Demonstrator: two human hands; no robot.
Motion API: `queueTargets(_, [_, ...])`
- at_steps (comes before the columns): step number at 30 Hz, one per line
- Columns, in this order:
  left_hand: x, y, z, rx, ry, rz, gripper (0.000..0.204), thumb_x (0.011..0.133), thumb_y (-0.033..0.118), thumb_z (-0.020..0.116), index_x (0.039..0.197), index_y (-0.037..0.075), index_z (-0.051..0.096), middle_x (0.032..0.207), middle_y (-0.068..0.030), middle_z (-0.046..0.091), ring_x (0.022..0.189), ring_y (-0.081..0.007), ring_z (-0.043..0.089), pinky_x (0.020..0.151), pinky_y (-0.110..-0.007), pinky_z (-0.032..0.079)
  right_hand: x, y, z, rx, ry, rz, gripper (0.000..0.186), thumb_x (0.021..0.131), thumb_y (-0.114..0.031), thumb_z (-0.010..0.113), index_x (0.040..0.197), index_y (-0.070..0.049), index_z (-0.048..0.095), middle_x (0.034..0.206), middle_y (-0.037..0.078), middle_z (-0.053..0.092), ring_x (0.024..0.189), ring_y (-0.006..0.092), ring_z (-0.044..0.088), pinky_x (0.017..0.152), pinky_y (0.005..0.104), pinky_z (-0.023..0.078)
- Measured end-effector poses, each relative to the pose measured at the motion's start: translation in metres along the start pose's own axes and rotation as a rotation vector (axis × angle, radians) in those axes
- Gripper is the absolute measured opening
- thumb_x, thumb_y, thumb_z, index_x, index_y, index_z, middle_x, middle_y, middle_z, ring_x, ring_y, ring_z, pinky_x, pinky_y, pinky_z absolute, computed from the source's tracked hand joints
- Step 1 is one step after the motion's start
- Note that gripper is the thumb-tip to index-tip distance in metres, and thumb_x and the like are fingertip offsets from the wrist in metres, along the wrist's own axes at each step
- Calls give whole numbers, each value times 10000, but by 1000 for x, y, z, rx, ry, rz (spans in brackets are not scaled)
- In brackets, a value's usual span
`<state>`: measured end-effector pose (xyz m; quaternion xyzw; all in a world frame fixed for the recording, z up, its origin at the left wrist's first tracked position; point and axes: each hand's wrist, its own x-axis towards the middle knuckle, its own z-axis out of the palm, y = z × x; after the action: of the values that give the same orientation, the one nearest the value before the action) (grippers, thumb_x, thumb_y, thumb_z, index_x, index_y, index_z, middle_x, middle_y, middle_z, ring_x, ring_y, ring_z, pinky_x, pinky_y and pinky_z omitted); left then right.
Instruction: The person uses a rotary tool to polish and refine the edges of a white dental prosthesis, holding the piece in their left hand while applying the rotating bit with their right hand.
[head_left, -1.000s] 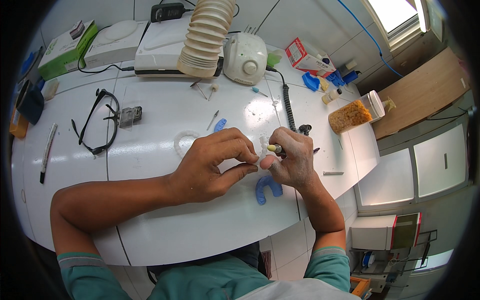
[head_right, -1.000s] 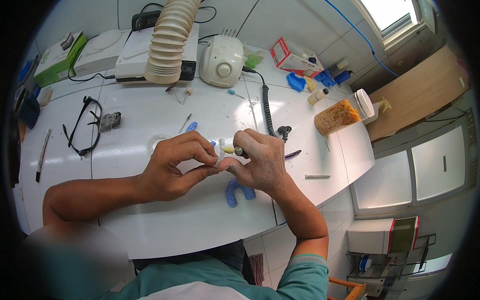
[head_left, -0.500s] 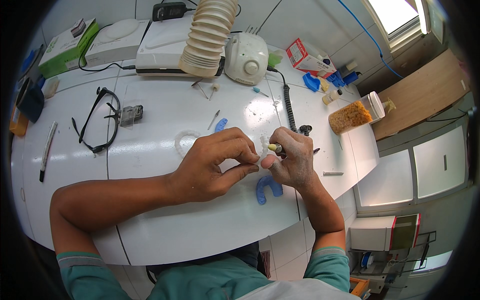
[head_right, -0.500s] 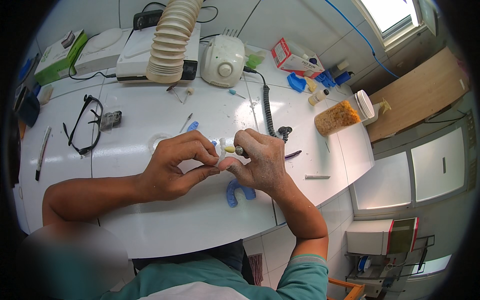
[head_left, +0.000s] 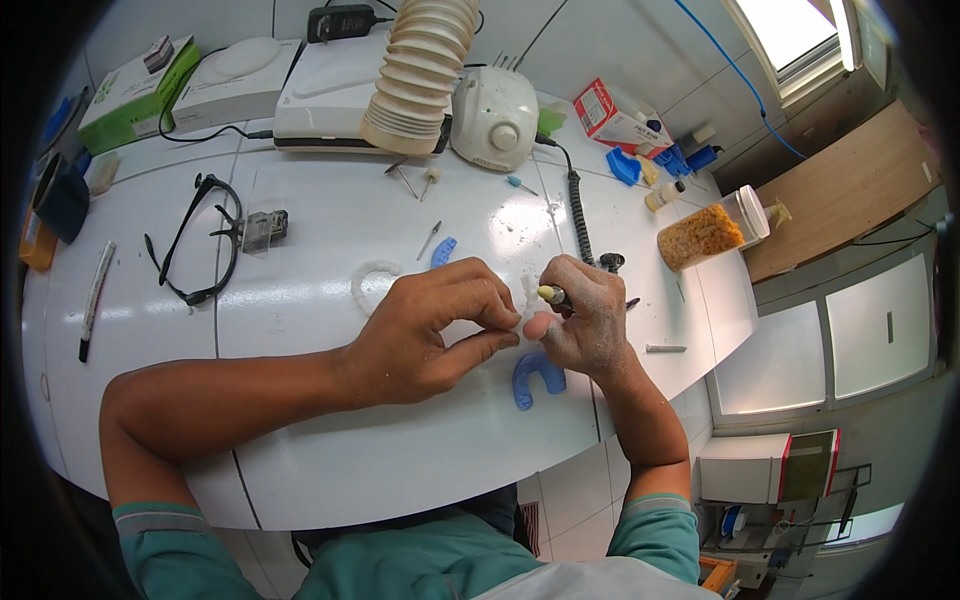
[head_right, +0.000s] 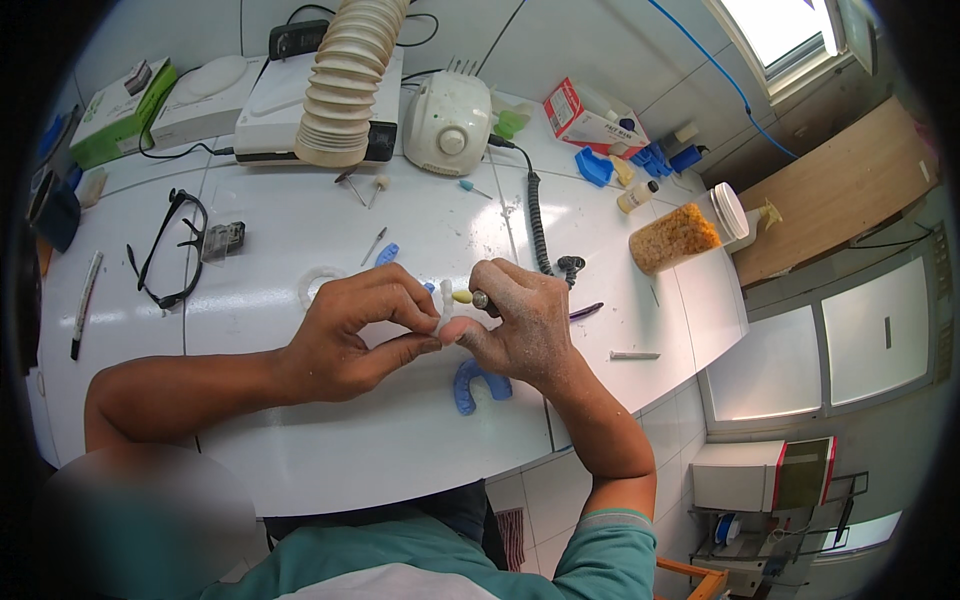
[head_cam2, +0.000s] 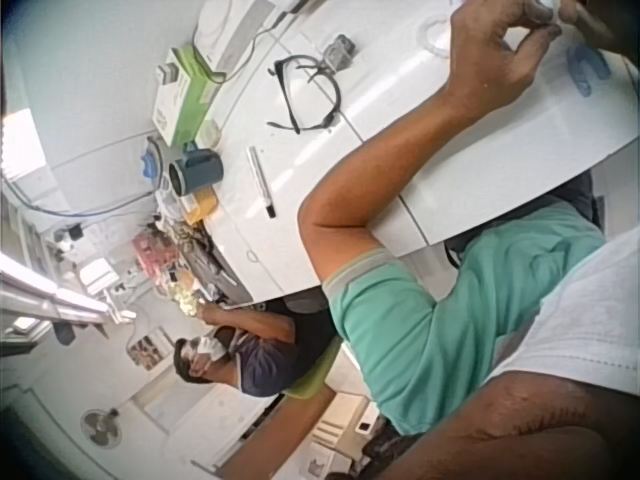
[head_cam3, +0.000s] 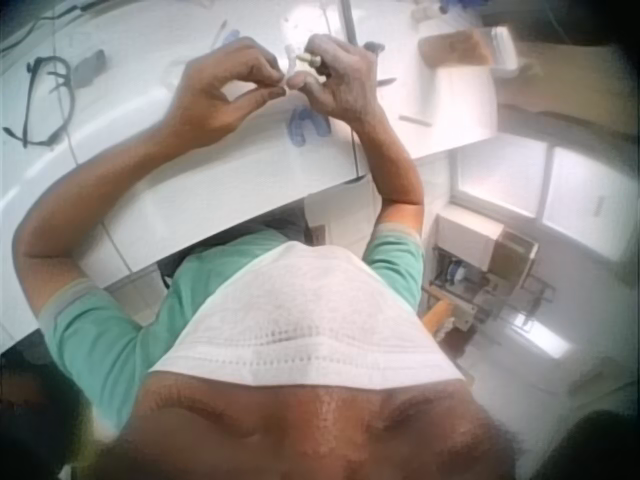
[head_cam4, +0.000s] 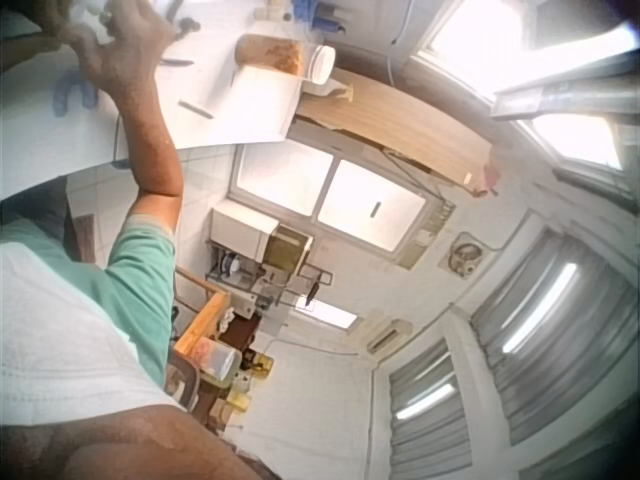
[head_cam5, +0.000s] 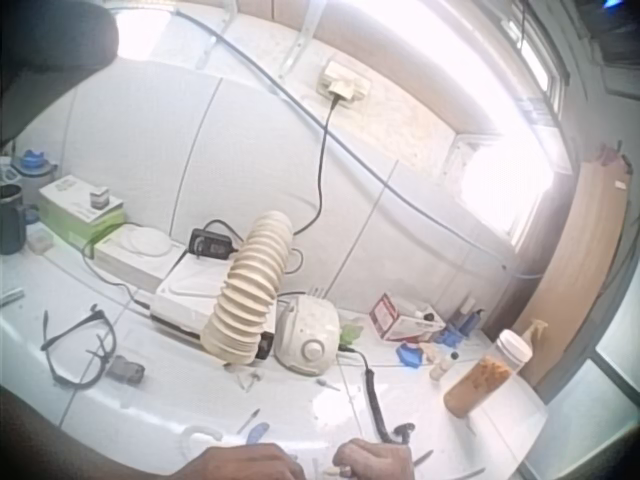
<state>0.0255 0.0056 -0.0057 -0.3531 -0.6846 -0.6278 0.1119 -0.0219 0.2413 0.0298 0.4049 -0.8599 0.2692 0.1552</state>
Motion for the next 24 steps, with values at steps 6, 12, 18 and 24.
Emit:
queueTargets(6, [0,1,0,-4,-3,-6,149,878,9,836,966,44,721,1034,-94,711,928,-187,717,793,-318,581,0,0,0,21,2,11,672,888,-755,700,746,-113,561,610,8,523,480,123,531,437,281,400])
queueTargets(12, [0,1,0,-3,-8,-11,147,879,12,836,967,45,724,1039,-97,714,930,-188,719,794,-320,582,0,-2,0,19,9,4,667,897,-753,689,741,-116,570,606,8,528,474,121,525,433,276,393])
queueTargets(18, [0,1,0,-10,-2,-7,143,878,15,839,958,43,724,1030,-100,712,930,-186,719,789,-316,586,-1,-1,0,-2,-1,-13,652,916,-732,687,727,-119,570,605,13,537,471,126,523,430,285,388])
queueTargets(24, [0,5,0,-104,-9,-104,134,911,22,816,969,32,697,1072,-99,698,965,-155,709,856,-301,605,-1,-2,1,21,-5,-16,659,902,-732,701,734,-109,564,608,23,545,482,131,533,440,294,397])
